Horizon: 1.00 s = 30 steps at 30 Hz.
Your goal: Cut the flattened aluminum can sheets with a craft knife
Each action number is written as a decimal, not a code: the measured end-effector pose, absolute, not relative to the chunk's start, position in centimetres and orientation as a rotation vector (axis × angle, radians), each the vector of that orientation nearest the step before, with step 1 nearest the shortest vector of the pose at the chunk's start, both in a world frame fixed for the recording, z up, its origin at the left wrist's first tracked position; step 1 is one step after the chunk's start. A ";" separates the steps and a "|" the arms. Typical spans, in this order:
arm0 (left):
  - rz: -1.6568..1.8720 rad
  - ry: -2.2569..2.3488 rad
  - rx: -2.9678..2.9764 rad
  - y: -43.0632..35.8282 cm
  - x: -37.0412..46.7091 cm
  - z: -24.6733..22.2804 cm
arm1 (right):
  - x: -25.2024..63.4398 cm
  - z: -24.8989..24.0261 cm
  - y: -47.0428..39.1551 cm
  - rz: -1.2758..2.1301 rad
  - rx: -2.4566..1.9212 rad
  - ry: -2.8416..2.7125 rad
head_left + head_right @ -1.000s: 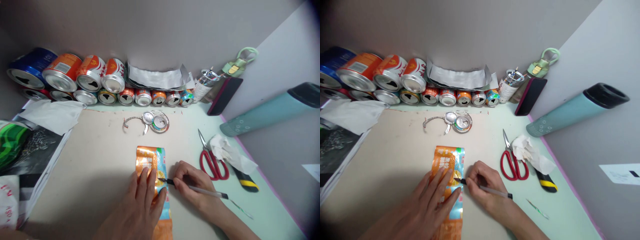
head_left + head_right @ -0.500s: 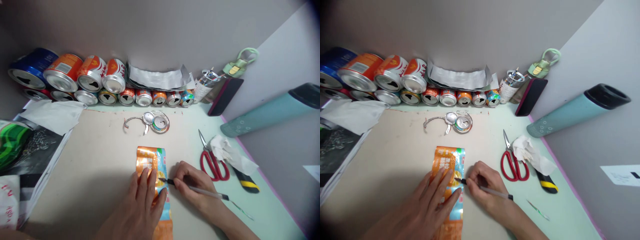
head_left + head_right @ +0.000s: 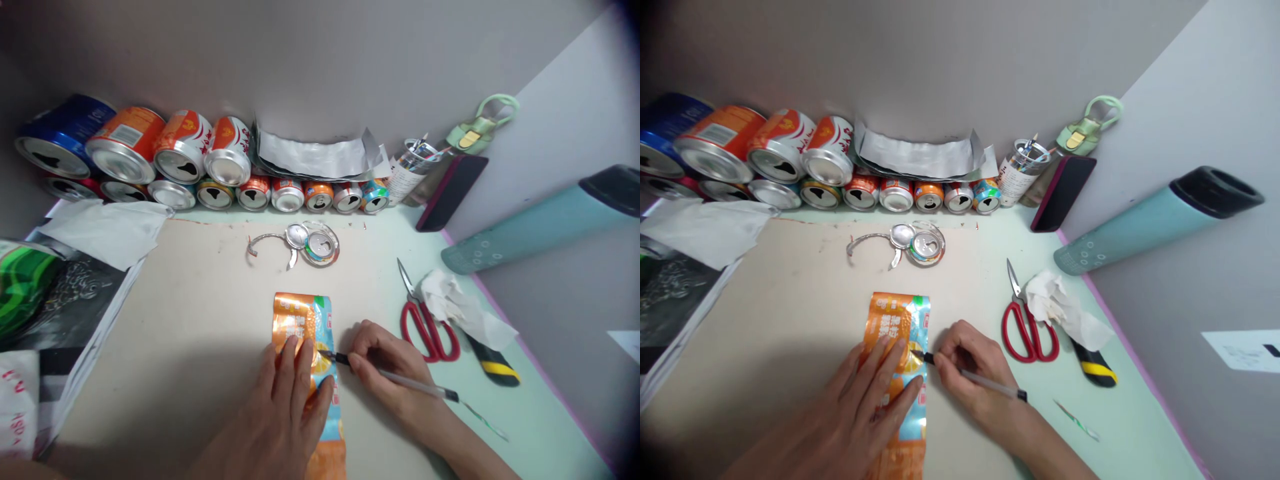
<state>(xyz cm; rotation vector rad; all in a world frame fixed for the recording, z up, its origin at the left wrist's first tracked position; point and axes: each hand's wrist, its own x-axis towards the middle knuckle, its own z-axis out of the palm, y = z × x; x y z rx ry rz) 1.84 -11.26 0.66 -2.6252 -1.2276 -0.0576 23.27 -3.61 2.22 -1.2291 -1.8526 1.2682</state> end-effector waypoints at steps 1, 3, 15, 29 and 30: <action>-0.053 -1.237 -2.633 -11.3 1.8 0.7 | 23.3 2.2 -3.6 1.275 -1.224 -1.865; -0.055 -1.238 -2.650 -11.3 1.7 0.7 | 23.3 2.2 -3.6 1.289 -1.224 -1.861; -0.096 -1.192 -2.648 -11.0 1.5 0.9 | 23.5 1.7 -3.6 1.306 -1.251 -1.820; -0.086 -1.216 -2.680 -10.9 1.5 1.4 | 24.0 1.5 -3.4 1.293 -1.223 -1.847; -0.075 -1.214 -2.677 -10.9 1.5 1.3 | 24.0 1.5 -3.4 1.289 -1.220 -1.844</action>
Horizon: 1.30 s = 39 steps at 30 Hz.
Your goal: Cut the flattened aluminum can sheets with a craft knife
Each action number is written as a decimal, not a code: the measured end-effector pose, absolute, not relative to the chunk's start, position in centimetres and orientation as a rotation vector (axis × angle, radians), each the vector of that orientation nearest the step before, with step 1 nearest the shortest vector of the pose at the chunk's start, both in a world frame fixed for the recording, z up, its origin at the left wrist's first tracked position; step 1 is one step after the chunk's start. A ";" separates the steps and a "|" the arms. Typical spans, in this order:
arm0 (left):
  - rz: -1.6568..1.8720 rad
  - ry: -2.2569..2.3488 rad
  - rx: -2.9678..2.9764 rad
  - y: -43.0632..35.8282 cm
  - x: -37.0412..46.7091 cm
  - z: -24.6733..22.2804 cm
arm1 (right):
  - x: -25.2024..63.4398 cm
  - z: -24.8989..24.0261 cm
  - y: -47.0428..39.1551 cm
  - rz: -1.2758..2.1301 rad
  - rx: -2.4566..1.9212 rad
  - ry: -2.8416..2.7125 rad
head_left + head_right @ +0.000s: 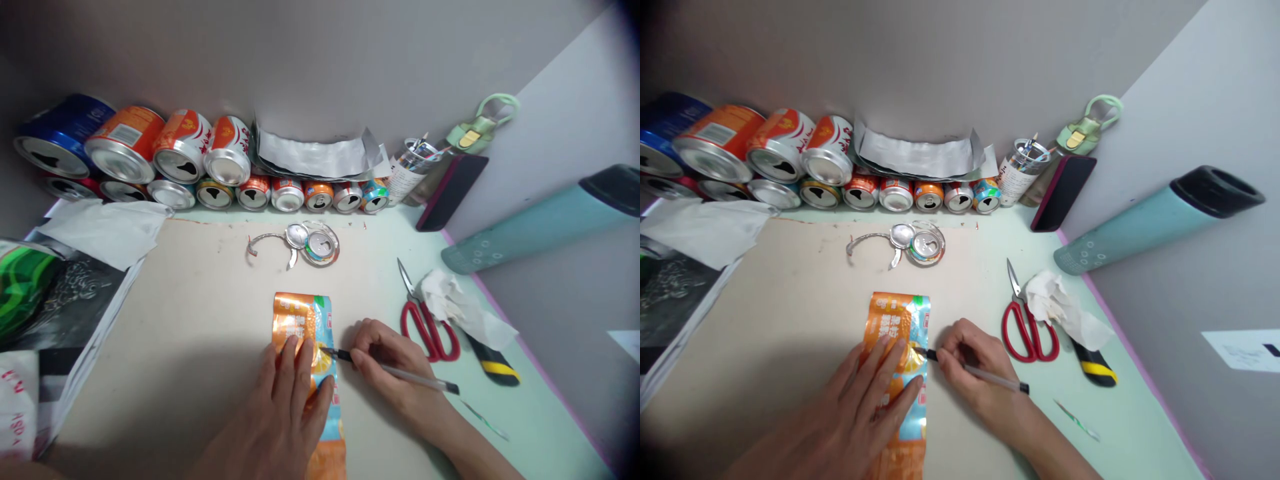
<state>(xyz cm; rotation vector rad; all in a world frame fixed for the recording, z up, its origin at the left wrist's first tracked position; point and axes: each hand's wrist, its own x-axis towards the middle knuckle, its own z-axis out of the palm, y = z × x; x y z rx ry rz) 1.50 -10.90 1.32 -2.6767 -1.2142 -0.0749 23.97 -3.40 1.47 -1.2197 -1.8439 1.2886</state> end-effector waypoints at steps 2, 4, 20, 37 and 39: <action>-0.052 -1.209 -2.658 -11.0 1.6 1.2 | 24.0 1.6 -3.4 1.292 -1.221 -1.855; -0.038 -1.204 -2.636 -11.0 1.6 1.1 | 24.0 1.7 -3.3 1.300 -1.228 -1.871; -0.067 -1.202 -2.687 -11.0 1.4 1.4 | 25.4 2.1 -3.2 1.391 -1.266 -1.937; -0.156 -1.143 -2.683 -10.8 1.0 1.0 | 25.0 1.9 -3.4 1.408 -1.263 -1.895; -0.152 -1.141 -2.680 -10.8 0.9 0.9 | 25.2 2.1 -3.3 1.427 -1.258 -1.909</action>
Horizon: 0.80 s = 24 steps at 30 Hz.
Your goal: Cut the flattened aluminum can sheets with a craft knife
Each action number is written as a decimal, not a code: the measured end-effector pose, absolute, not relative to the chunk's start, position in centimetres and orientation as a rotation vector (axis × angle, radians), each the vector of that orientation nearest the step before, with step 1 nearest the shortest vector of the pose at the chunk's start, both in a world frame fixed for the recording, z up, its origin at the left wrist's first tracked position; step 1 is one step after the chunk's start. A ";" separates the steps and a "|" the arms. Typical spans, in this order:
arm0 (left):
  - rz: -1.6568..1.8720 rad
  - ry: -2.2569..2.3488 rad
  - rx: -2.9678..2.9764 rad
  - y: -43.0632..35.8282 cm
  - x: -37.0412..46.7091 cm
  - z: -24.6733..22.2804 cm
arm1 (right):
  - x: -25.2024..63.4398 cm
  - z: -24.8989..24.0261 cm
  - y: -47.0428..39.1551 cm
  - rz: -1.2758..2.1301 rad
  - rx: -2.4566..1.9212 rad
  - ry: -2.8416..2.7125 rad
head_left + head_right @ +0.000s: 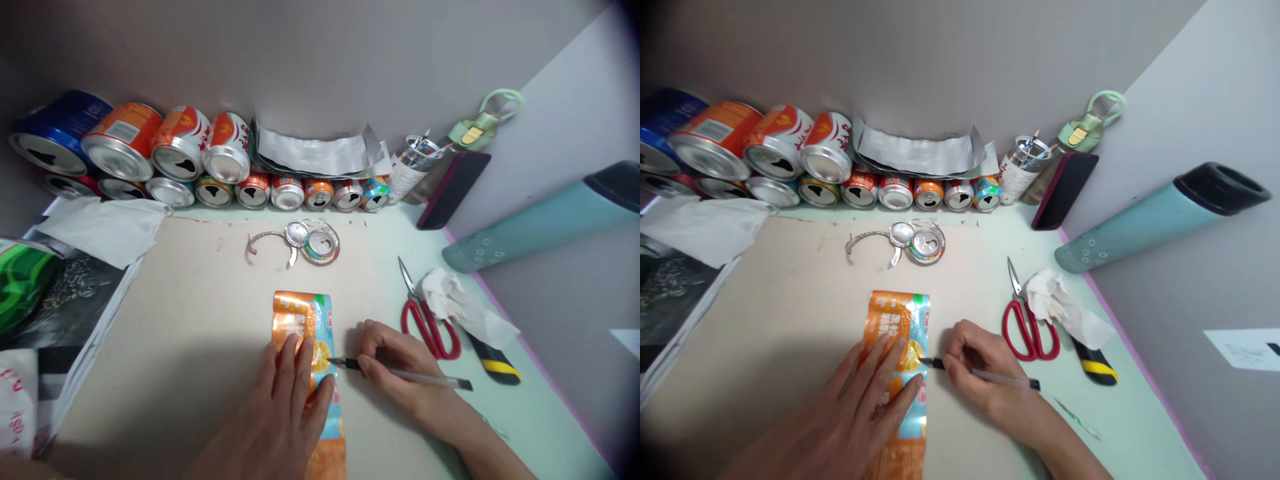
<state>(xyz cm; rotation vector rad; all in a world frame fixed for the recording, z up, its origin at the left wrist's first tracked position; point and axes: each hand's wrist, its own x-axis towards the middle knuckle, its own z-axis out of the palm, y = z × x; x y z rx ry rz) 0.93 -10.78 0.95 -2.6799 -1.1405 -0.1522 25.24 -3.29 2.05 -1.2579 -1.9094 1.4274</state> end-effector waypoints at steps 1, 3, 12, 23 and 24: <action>-0.157 -1.139 -2.677 -10.8 0.9 1.0 | 25.4 2.1 -3.3 1.438 -1.255 -1.915; -0.151 -1.146 -2.680 -10.8 1.0 1.0 | 25.5 2.3 -3.2 1.449 -1.244 -1.919; -0.062 -1.177 -2.712 -11.0 1.3 1.4 | 24.5 2.0 -3.2 1.386 -1.270 -1.870; -0.029 -1.180 -2.716 -11.0 1.2 1.6 | 25.2 2.0 -3.1 1.425 -1.273 -1.912; -0.032 -1.177 -2.717 -11.0 1.2 1.5 | 25.1 1.9 -3.1 1.415 -1.283 -1.902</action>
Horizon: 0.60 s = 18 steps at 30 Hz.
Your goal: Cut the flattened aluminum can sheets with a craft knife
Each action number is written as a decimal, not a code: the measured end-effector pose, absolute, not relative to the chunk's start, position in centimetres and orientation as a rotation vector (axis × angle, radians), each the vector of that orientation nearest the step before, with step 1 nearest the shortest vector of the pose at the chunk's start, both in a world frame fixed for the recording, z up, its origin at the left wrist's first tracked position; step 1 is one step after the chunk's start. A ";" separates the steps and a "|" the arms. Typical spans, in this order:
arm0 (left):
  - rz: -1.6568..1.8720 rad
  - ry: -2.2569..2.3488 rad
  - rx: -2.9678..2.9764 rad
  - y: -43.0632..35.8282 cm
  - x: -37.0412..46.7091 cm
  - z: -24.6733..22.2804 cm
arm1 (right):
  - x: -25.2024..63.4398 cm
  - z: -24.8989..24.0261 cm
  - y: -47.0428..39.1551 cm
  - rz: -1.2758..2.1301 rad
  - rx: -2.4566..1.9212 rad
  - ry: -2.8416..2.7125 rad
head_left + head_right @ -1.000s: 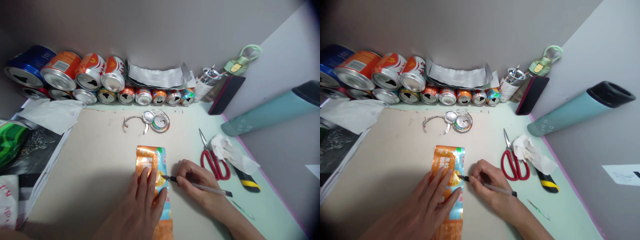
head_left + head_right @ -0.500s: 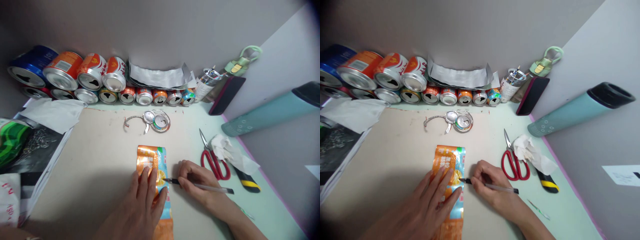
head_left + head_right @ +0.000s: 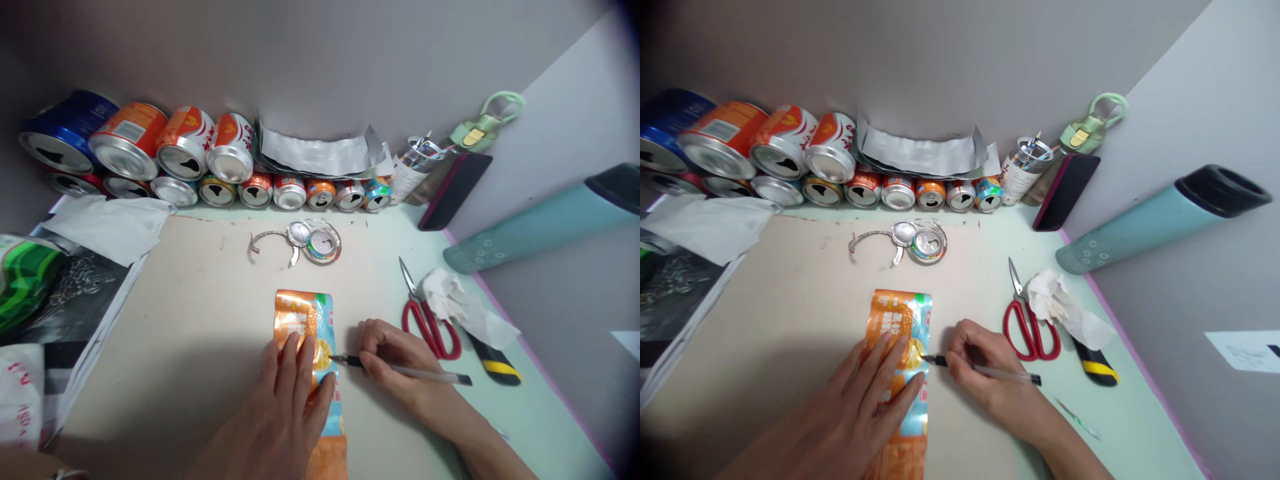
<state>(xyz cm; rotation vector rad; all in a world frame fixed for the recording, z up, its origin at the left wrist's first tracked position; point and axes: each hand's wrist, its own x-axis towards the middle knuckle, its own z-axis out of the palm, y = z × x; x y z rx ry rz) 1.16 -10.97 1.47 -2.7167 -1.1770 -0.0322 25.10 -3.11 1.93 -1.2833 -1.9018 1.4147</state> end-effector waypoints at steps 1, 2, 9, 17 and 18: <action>-0.038 -1.170 -2.715 -11.0 1.2 1.3 | 24.9 1.9 -3.1 1.402 -1.291 -1.889; -0.046 -1.165 -2.714 -11.0 1.2 1.2 | 24.8 1.9 -3.2 1.390 -1.297 -1.876; -0.071 -1.179 -2.692 -11.2 1.3 0.7 | 24.8 2.1 -3.2 1.402 -1.302 -1.892; -0.089 -1.161 -2.674 -11.0 1.2 0.9 | 24.3 2.0 -3.4 1.370 -1.295 -1.857; -0.106 -1.158 -2.686 -10.9 1.1 0.9 | 24.3 2.1 -3.4 1.371 -1.295 -1.871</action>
